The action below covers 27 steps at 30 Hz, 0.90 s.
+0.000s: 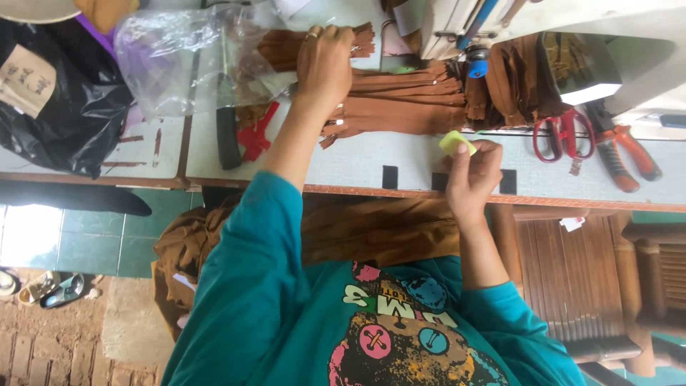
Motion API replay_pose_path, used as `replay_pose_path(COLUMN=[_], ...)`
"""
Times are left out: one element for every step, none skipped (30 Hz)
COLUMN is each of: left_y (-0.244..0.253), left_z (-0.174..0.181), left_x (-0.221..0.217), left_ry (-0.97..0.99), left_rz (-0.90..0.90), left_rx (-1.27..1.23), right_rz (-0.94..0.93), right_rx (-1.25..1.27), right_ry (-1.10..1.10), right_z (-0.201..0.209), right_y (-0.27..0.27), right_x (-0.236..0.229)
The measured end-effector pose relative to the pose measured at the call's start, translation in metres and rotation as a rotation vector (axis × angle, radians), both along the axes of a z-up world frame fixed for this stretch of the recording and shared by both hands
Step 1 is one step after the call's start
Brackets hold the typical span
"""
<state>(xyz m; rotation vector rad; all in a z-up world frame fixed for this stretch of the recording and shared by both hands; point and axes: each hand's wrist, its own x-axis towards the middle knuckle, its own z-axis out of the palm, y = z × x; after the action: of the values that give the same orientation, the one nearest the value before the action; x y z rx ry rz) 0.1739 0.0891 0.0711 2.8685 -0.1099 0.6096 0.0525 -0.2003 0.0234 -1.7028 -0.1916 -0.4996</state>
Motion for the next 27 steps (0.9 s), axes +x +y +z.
replay_pose_path(left_y=[0.000, 0.000, -0.001, -0.001, -0.002, -0.001, 0.000, 0.002, 0.005, 0.006, 0.006, 0.006, 0.007, 0.007, 0.008, 0.006, 0.005, 0.005, 0.012, 0.020, 0.028, 0.032, 0.035, 0.036, 0.038, 0.038, 0.038], left_z=[0.000, -0.001, -0.002, -0.008, -0.014, -0.021, -0.027, -0.034, -0.041, -0.041, -0.040, -0.039, -0.036, -0.032, -0.028, -0.015, -0.002, 0.011, 0.013, 0.015, 0.017, 0.026, 0.036, 0.045, 0.053, 0.062, 0.071], left_x=[0.008, 0.016, 0.024, 0.029, 0.033, 0.037, 0.040, 0.042, 0.044, 0.043, 0.042, 0.041, 0.037, 0.034, 0.031, 0.024, 0.016, 0.007, 0.005, 0.002, -0.002, -0.008, -0.014, -0.020, -0.027, -0.034, -0.040], left_ry=[-0.003, 0.124, 0.250, 0.249, 0.235, 0.223, 0.223, 0.148, 0.072, 0.073, 0.040, 0.004, 0.003, -0.004, -0.012, -0.014, 0.048, 0.111, 0.110, 0.049, -0.012, -0.015, -0.049, -0.084, -0.088, -0.106, -0.125], left_rz=[-0.006, 0.019, 0.045, 0.037, 0.062, 0.091, 0.086, 0.112, 0.138, 0.142, 0.133, 0.123, 0.125, 0.101, 0.077, 0.076, 0.086, 0.099, 0.100, 0.033, -0.034, -0.027, -0.062, -0.101, -0.097, -0.121, -0.145], left_rx=[0.000, 0.024, 0.049, 0.051, 0.076, 0.101, 0.103, 0.159, 0.215, 0.216, 0.214, 0.213, 0.213, 0.162, 0.112, 0.112, 0.002, -0.109, -0.107, -0.115, -0.122, -0.120, -0.167, -0.214, -0.213, -0.273, -0.333], right_rz=[-0.006, 0.012, 0.030, 0.021, 0.022, 0.026, 0.022, 0.029, 0.037, 0.041, 0.046, 0.049, 0.051, 0.035, 0.019, 0.018, 0.044, 0.074, 0.075, 0.069, 0.063, 0.070, 0.072, 0.071, 0.075, 0.086, 0.096], right_rx=[0.000, -0.027, -0.055, -0.055, -0.053, -0.050, -0.049, -0.056, -0.063, -0.063, -0.058, -0.053, -0.052, -0.047, -0.042, -0.041, -0.008, 0.026, 0.027, -0.013, -0.053, -0.052, -0.061, -0.071, -0.071, -0.137, -0.204], right_ry=[-0.003, -0.034, -0.066, -0.067, -0.049, -0.030, -0.030, -0.020, -0.010, -0.009, -0.003, 0.002, 0.001, 0.040, 0.079, 0.077, 0.079, 0.081, 0.080, 0.083, 0.085, 0.082, 0.083, 0.083, 0.079, 0.092, 0.105], right_z=[0.001, 0.001, 0.001, 0.001, 0.001, 0.001, 0.001, 0.002, 0.003, 0.002, 0.002, 0.002, 0.002, 0.002, 0.003, 0.003, 0.002, 0.002, 0.003, 0.004, 0.005, 0.004, 0.003, 0.002, 0.004, 0.006, 0.008], right_y=[0.000, -0.001, -0.001, -0.002, -0.002, -0.002, -0.003, -0.002, -0.002, -0.002, -0.002, -0.002, -0.002, -0.002, -0.002, -0.002, -0.003, -0.002, -0.003, -0.004, -0.004, -0.004, -0.004, -0.005, -0.005, -0.006, -0.008], right_x=[0.000, 0.000, 0.000, 0.000, 0.000, 0.000, 0.000, 0.000, -0.001, -0.001, -0.001, -0.001, 0.000, 0.000, 0.000, 0.001, 0.002, 0.002, 0.003, 0.003, 0.003, 0.003, 0.004, 0.004, 0.004, 0.003, 0.002])
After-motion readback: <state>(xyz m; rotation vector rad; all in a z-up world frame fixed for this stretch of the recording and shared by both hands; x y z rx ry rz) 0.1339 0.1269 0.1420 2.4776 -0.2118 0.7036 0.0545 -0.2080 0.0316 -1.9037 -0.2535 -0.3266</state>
